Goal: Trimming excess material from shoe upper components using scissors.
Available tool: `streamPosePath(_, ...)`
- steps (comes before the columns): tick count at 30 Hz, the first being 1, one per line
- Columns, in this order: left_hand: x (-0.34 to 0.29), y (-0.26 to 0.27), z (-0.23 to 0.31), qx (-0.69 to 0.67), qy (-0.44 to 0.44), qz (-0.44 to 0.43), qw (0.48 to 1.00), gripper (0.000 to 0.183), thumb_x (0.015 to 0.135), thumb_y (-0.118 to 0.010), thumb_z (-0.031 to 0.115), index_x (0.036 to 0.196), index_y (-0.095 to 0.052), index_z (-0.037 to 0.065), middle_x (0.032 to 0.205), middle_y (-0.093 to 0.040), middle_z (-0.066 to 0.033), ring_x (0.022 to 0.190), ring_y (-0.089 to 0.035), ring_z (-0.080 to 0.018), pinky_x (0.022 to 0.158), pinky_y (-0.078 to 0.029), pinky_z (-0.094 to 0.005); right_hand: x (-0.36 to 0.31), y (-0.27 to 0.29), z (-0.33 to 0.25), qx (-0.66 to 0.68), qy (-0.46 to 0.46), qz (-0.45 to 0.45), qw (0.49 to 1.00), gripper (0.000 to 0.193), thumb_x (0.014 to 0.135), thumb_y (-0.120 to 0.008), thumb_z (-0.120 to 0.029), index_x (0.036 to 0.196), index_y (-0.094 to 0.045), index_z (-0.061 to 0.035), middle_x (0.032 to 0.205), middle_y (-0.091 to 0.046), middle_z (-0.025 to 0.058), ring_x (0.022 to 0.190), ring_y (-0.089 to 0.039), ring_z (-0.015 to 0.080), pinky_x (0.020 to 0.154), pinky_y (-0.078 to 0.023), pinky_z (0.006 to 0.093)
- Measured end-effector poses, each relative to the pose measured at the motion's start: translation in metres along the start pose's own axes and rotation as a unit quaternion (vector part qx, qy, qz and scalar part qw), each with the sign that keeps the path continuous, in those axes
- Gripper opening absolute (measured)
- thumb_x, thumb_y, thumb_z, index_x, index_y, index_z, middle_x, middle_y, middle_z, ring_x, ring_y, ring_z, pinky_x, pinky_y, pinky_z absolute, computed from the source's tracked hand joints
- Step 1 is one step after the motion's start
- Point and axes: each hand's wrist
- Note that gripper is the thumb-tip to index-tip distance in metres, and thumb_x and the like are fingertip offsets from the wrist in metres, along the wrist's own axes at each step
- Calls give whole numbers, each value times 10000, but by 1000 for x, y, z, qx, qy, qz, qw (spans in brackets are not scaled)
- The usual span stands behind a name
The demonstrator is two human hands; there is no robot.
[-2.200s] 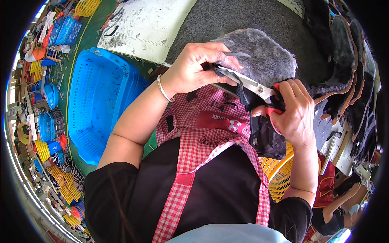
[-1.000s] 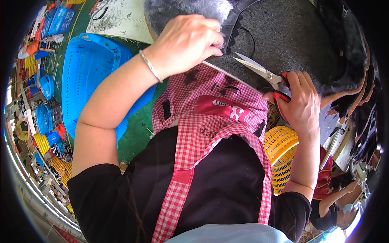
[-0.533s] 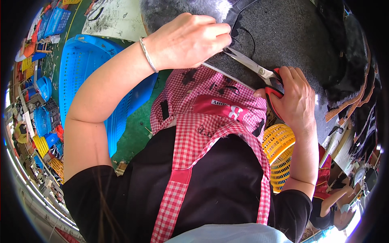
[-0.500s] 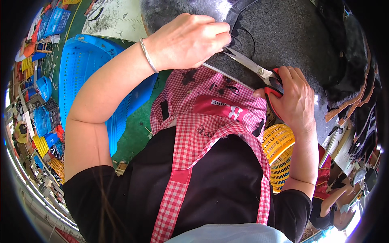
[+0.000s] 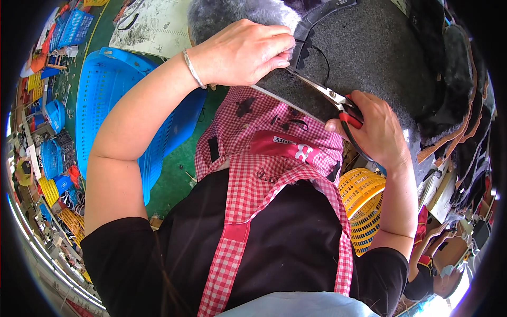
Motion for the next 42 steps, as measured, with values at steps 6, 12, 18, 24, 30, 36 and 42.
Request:
streamPosePath(6,-1,1,-3,-3,-15,-2,1000,146,927,-692,90,977,-584,5,927,-603,-119,803,-671,-351,699,-546,-431,3,10,-6,-91,47,40,994,600,783,-848,-554,910,-654,0,843,-669,168,862,-682,393,754,-543,487)
streamPosePath(12,2,-5,-7,-7,-23,4,1000,140,929,-693,97,982,-589,20,938,-612,-108,809,-678,-347,705,-550,-430,24,18,2,-156,85,45,983,593,721,-866,-536,980,-677,-38,884,-658,113,919,-687,330,744,-558,450)
streamPosePath(18,4,-11,-18,-73,-9,13,997,147,967,-698,140,997,-618,21,1004,-654,-89,836,-703,-305,707,-558,-391,42,27,-3,-196,177,53,963,582,683,-876,-503,984,-682,-45,882,-674,79,907,-690,288,738,-573,422)
streamPosePath(24,-18,3,-18,-266,53,-22,962,213,856,-810,52,997,-669,-24,1144,-675,-131,959,-720,-292,875,-600,-358,39,22,-3,-207,166,62,962,565,684,-874,-494,957,-668,-44,860,-656,67,890,-677,267,714,-572,401)
streamPosePath(30,-21,2,-19,-142,-23,8,990,121,870,-770,46,894,-663,-6,1174,-692,-110,1034,-699,-281,884,-570,-380,31,16,2,-192,153,65,967,560,700,-878,-493,953,-666,-40,861,-654,73,869,-676,274,709,-575,405)
streamPosePath(36,-15,-1,-16,-90,-13,10,996,144,901,-718,22,967,-597,-19,1131,-677,-103,920,-686,-277,838,-554,-387,24,15,-6,-166,126,81,975,585,709,-887,-500,951,-655,-20,858,-648,120,848,-667,341,730,-547,447)
streamPosePath(42,-15,0,-21,-156,17,23,987,124,907,-693,0,969,-588,-23,1148,-658,-102,906,-684,-238,843,-562,-340,26,22,-14,-176,103,72,976,590,713,-894,-481,975,-648,-13,888,-648,129,894,-658,358,766,-540,456)
Point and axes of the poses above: each hand's wrist, its own x-axis towards the middle knuckle, its own y-axis out of the back of the hand, z = x × y
